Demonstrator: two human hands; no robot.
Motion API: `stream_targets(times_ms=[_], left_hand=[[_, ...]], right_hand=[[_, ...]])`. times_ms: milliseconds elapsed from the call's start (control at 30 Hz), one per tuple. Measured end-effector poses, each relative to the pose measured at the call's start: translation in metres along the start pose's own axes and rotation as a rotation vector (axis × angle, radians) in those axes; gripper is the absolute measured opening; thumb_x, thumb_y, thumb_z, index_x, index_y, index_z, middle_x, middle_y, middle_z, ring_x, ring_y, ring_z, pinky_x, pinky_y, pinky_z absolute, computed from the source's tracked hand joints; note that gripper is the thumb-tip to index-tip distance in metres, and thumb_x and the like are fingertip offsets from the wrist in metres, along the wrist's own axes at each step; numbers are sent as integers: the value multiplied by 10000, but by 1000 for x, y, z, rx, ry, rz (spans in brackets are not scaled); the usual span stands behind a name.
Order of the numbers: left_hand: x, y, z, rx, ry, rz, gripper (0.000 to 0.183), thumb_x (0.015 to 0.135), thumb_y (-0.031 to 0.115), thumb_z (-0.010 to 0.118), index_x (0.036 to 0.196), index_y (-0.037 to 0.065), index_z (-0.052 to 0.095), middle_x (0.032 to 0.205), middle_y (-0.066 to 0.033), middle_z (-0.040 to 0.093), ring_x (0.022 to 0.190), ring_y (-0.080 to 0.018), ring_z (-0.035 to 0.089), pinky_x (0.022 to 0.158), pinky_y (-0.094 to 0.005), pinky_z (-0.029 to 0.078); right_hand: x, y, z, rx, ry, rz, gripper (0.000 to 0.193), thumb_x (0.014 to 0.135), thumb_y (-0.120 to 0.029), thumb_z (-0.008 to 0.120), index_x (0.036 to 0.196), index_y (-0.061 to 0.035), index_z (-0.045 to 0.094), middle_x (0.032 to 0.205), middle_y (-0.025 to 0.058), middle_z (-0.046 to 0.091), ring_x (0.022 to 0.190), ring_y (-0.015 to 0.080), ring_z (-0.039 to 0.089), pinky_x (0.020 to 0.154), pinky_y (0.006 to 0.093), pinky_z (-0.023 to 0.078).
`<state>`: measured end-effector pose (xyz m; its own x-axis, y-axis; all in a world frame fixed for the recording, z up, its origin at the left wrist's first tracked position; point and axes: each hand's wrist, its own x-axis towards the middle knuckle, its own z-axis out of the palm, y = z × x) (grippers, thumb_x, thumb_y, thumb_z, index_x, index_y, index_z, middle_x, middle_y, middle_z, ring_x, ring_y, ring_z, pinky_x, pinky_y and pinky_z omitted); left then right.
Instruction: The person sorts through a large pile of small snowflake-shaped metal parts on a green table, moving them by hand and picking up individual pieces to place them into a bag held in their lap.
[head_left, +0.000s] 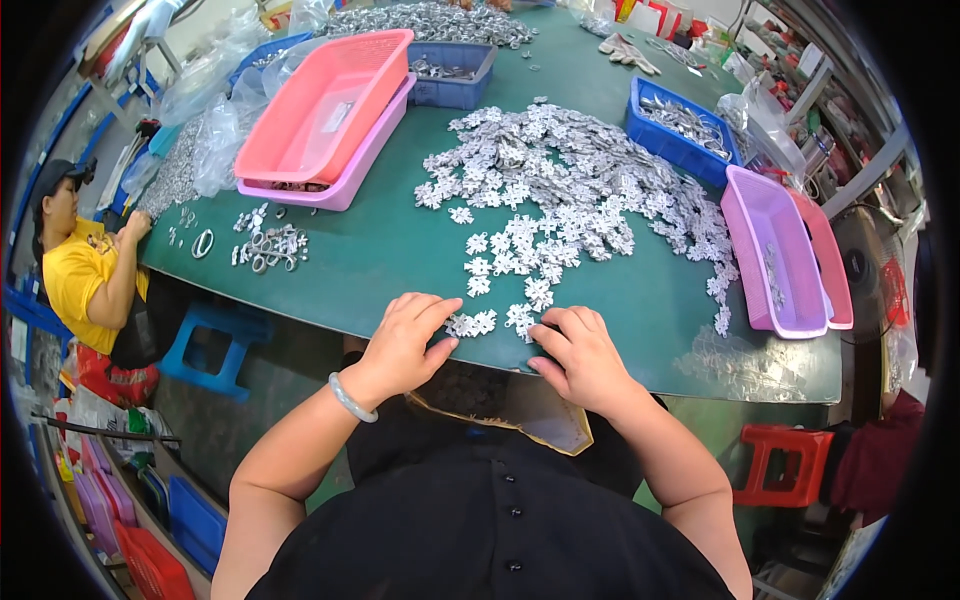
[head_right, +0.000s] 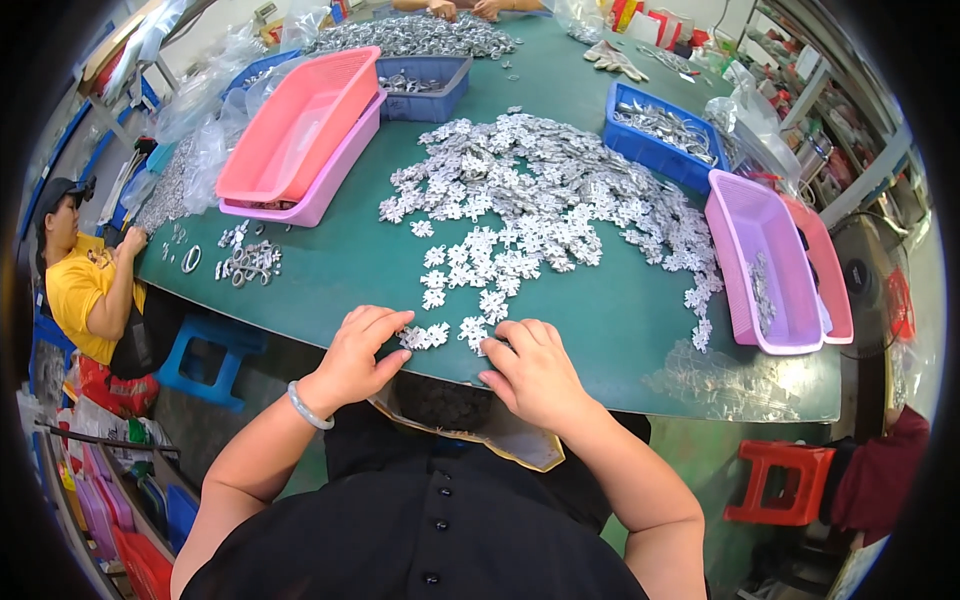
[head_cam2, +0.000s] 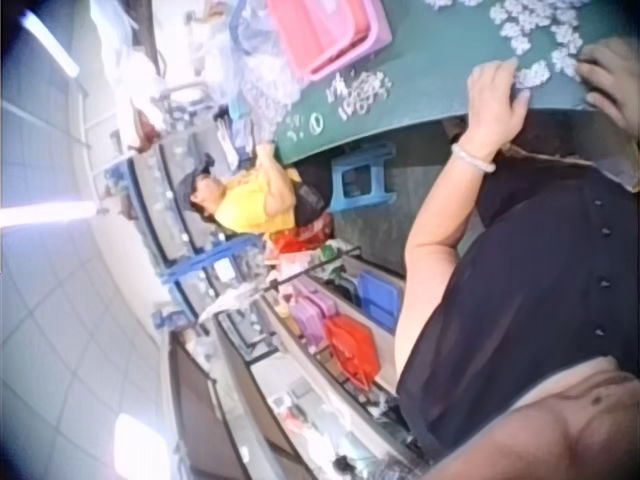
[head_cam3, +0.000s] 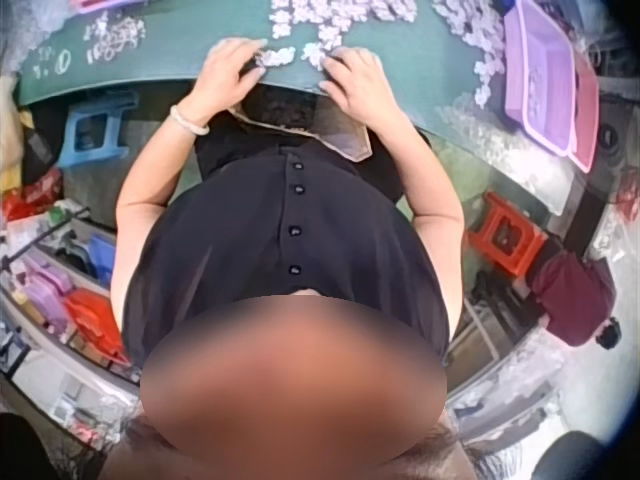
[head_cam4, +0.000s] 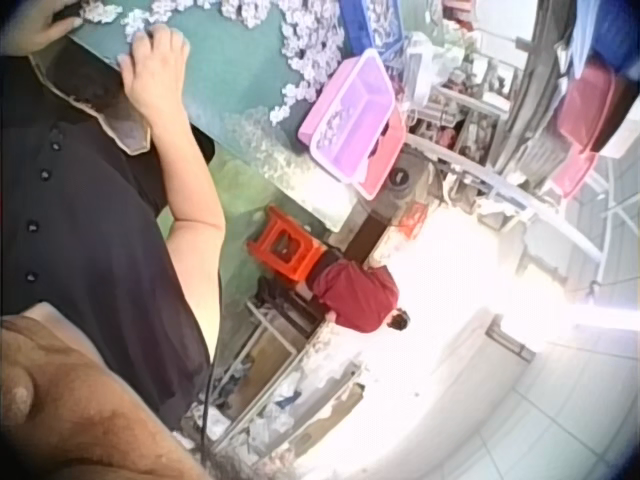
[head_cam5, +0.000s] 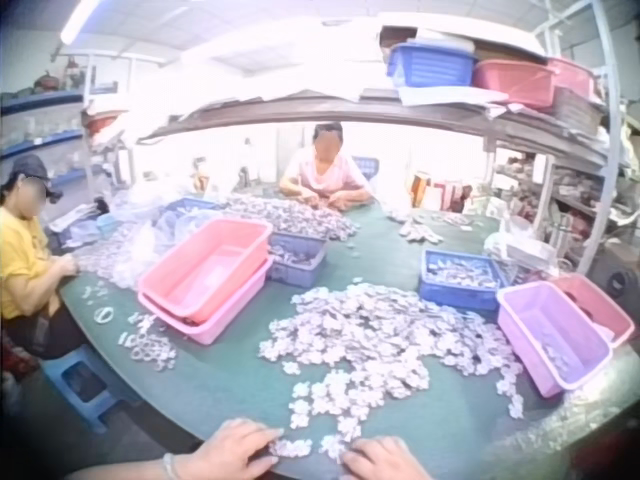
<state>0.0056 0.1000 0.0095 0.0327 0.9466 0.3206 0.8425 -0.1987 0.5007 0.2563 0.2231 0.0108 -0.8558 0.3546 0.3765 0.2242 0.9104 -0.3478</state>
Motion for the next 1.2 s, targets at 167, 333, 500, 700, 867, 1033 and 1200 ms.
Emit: stream_targets(times_ms=[167,333,500,700,867,1033,1200], left_hand=[[-1,-1,2,12,35,39,413,778,38,705,1182,35,619,994,-108,606,963,-313,558,882,-406,435],[-1,-8,-2,40,11,43,316,778,28,706,1086,49,641,963,-100,591,955,-315,553,888,-411,441],[2,-6,-11,-115,-32,-84,192,767,24,706,935,55,618,833,-72,563,822,-292,546,774,-382,451],[6,-2,-10,-105,-91,-22,162,774,30,702,888,58,591,867,-81,572,853,-291,545,774,-383,447],[6,6,1,-103,-45,65,131,797,-3,658,872,42,560,889,-95,573,862,-314,542,765,-392,447],[-4,8,12,-163,149,128,137,803,-16,646,875,36,542,918,-108,572,862,-319,555,757,-386,460],[-3,13,15,-73,9,325,222,756,105,740,909,69,582,998,-79,582,947,-311,575,860,-420,441]], right_hand=[[-5,-3,2,79,-15,-12,209,804,-114,700,991,-60,624,1098,99,562,1029,309,523,932,427,409],[-4,-5,7,122,10,-72,190,797,-48,680,979,-59,630,1104,107,575,1008,312,537,911,426,435],[-5,-7,12,277,-48,-50,185,800,-28,672,981,-50,637,1136,114,579,1021,326,547,902,442,455],[6,-4,11,75,44,-51,410,793,-152,727,1167,-34,609,1265,152,554,1155,356,508,983,464,435],[7,-10,13,82,-23,-107,399,787,-163,733,1149,-37,627,1262,141,574,1166,342,508,988,453,436],[5,0,11,150,105,-80,357,781,-119,725,1111,-23,632,1187,139,604,1127,360,522,966,455,448],[16,14,16,57,226,173,365,775,-119,740,1102,-5,625,1199,150,580,1109,372,516,951,466,437]])
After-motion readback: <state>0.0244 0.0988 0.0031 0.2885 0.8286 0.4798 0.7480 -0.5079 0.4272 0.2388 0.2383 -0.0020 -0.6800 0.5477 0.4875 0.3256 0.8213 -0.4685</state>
